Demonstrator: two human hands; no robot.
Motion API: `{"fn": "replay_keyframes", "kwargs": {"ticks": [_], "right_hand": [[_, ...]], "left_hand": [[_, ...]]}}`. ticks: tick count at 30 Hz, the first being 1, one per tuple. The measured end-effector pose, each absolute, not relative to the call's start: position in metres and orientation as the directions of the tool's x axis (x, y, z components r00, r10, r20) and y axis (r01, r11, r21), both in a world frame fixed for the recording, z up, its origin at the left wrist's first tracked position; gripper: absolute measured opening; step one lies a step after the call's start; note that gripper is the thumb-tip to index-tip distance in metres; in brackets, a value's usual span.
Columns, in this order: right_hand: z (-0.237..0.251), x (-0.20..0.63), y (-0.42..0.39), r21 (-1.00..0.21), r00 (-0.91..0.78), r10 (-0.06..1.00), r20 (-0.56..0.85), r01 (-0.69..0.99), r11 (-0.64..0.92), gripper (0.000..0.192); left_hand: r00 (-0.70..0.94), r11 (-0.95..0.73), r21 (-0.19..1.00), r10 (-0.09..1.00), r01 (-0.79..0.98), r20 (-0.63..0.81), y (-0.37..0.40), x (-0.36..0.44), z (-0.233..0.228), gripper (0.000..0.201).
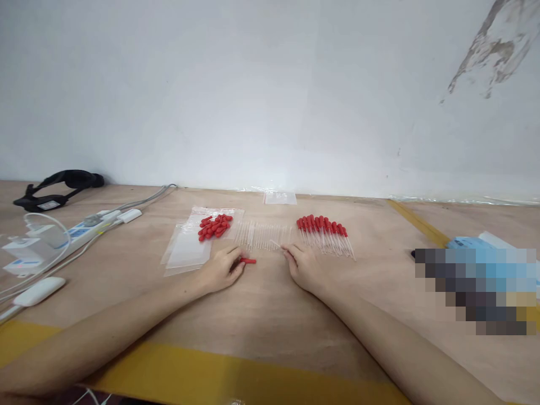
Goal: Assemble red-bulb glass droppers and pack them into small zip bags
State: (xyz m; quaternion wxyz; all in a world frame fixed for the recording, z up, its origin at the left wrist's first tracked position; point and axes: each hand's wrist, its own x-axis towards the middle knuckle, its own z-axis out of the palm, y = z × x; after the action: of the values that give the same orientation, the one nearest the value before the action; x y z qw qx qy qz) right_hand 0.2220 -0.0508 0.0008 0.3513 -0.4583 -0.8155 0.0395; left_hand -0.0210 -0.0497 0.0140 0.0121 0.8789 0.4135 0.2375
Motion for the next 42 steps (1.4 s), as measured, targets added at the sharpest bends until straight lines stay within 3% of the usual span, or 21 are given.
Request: {"fn": "replay_keyframes", "kwargs": {"ticks": [7,11,17,23,32,42], "right_hand": [[0.012,0.213,-0.062,-0.365,-0.341,0.778,0.527,0.736,0.57,0.02],[0.009,0.209,-0.065,-0.351,-0.37,0.765,0.528,0.724,0.593,0.019],[0.01,0.203,-0.07,-0.328,-0.402,0.752,0.523,0.719,0.613,0.018],[0.008,0.201,-0.069,-0.373,-0.372,0.744,0.555,0.688,0.622,0.019],[0.007,0.203,-0.068,-0.336,-0.423,0.737,0.527,0.692,0.639,0.021],[0.019,0.213,-0.065,-0.178,-0.592,0.673,0.443,0.677,0.714,0.024]], "left_hand": [[0.501,-0.638,0.433,0.769,0.637,0.398,-0.041,-0.007,0.005,0.015],[0.396,-0.572,0.569,0.82,0.592,0.413,-0.041,-0.002,0.006,0.019],[0.402,-0.528,0.711,0.841,0.465,0.362,-0.046,0.0,0.005,0.018],[0.396,-0.382,0.887,0.88,0.261,0.262,-0.045,0.003,-0.002,0.02],[0.389,-0.367,0.902,0.883,0.229,0.261,-0.045,0.004,-0.003,0.024],[0.483,-0.515,0.739,0.826,0.434,0.292,-0.053,0.0,0.001,0.019]]}}
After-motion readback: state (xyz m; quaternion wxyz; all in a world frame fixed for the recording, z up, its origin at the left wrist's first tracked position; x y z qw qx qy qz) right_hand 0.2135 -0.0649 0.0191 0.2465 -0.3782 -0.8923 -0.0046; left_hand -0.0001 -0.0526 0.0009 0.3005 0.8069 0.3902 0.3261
